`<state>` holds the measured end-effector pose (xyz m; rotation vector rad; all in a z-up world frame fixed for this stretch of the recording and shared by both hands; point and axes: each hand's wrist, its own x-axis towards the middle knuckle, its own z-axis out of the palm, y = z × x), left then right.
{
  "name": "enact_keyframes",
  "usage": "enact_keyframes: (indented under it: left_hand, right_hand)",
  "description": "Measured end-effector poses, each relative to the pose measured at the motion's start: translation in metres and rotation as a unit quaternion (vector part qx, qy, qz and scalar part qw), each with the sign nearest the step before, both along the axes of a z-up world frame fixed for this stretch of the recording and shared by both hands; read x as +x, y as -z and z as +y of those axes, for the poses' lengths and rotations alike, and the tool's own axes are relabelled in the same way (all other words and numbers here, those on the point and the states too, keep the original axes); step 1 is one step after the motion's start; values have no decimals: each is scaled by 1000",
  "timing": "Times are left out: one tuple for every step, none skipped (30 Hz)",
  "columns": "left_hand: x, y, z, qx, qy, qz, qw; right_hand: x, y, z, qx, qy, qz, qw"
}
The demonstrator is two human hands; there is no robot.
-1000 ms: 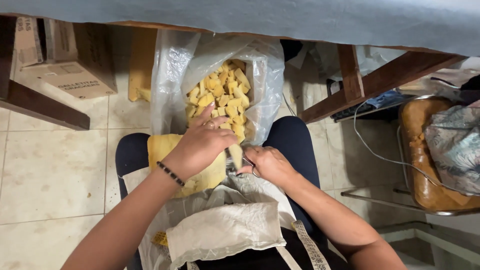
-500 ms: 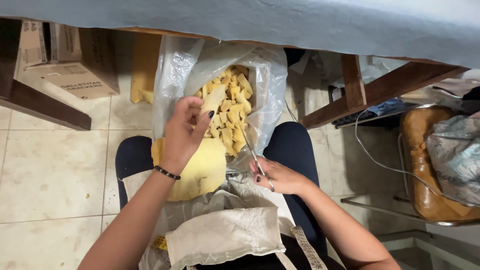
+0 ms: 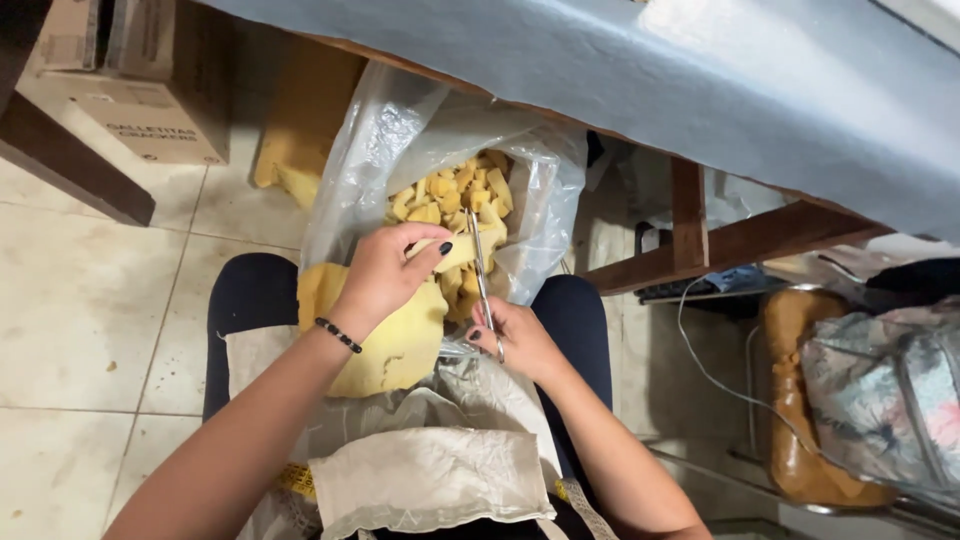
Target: Cutting a large block of yellow foam into smaller pieces using scissors.
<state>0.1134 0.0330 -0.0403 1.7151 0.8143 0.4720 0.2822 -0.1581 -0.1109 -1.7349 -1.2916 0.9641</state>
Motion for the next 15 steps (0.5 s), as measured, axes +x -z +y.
enact_keyframes:
  left_hand:
    - [1, 5, 2, -1, -4, -2, 1000]
    - [2, 9, 3, -2, -5, 1, 1000]
    - [2, 14, 5, -1, -4, 6, 1000]
    - [0, 11, 5, -2, -7, 5, 1000]
    - [-2, 8, 4, -17, -15, -7, 1000]
    - [-4, 5, 3, -31, -24, -19, 999]
    - [-5, 10, 4, -32, -25, -20, 999]
    - [-5, 15, 4, -45, -36, -30, 998]
    - [-6, 20, 4, -59, -47, -40, 996]
    - [-10, 10, 3, -59, -48, -40, 996]
    - [-14, -1, 2, -61, -55, -52, 995]
    - [-19, -12, 2, -63, -63, -64, 994]
    - [-20, -14, 3, -63, -64, -64, 994]
    - [-21, -15, 3, -77, -67, -87, 991]
    - [-21, -17, 3, -90, -69, -110, 987]
  right_hand:
    - [-2, 2, 0, -1, -4, -2, 1000]
    - [-3, 5, 0, 7, 11, 7, 1000]
    - [-5, 7, 0, 15, 27, 16, 999]
    - [-5, 9, 0, 14, 24, 15, 1000]
    - [-6, 11, 0, 9, 42, 29, 999]
    - [-7, 13, -1, 5, 61, 43, 997]
    - [-7, 16, -1, 4, 59, 42, 997]
    - [-7, 19, -1, -4, 76, 50, 996]
    - [-7, 23, -2, -12, 92, 59, 994]
    - [-6, 23, -4, -12, 91, 58, 994]
    - [-4, 24, -5, -19, 80, 69, 994]
    - [-3, 24, -6, -25, 69, 81, 994]
    - [-6, 15, -7, -25, 68, 81, 994]
    - [-8, 6, -8, -27, 14, 65, 997]
    - [-11, -3, -9, -29, -39, 49, 998]
